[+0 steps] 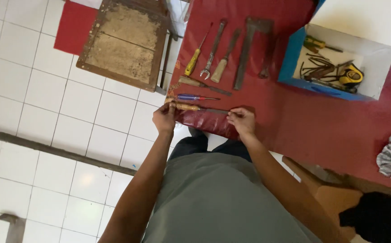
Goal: The person opens a blue shoebox on a red table and removes several hand tools one by one, placing them on the table. The tools include a hammer, wrench, screwdrivers, a saw, and a file. The person handles each tool briefly and sets it down without further manipulation.
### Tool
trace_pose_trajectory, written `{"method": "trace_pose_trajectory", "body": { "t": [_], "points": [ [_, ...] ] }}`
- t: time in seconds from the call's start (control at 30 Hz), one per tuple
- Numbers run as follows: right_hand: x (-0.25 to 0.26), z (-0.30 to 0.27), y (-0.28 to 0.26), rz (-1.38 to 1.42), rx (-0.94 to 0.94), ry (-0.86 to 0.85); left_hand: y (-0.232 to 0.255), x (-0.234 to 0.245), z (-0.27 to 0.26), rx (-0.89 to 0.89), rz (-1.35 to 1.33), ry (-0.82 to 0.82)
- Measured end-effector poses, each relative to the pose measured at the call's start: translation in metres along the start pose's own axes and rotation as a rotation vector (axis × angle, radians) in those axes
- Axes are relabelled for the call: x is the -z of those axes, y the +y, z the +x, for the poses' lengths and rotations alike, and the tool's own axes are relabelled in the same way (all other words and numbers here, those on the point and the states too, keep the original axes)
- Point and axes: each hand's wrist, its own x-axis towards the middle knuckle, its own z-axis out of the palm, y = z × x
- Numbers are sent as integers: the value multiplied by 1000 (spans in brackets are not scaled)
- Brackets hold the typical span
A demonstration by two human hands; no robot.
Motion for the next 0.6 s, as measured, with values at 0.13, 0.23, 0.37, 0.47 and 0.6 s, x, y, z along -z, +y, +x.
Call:
{"method": "trace_pose_trajectory", "body": {
  "t": [0.13, 0.23, 0.37, 0.47, 0.6],
  "points": [
    [4, 21, 27, 30, 95, -24, -4, -3, 5, -83, 58, -7],
    [-1, 12, 15, 8, 134, -46, -8, -2, 6, -74, 136, 17],
    [-8, 0, -9, -152, 179, -1, -12, -3, 12, -132, 203, 51],
    [-12, -2, -16, -191, 171, 24, -5, -2, 11, -154, 218, 62],
    [-13, 5, -8, -181, 220, 48, 0, 0, 9, -150, 229, 61]
  ]
}}
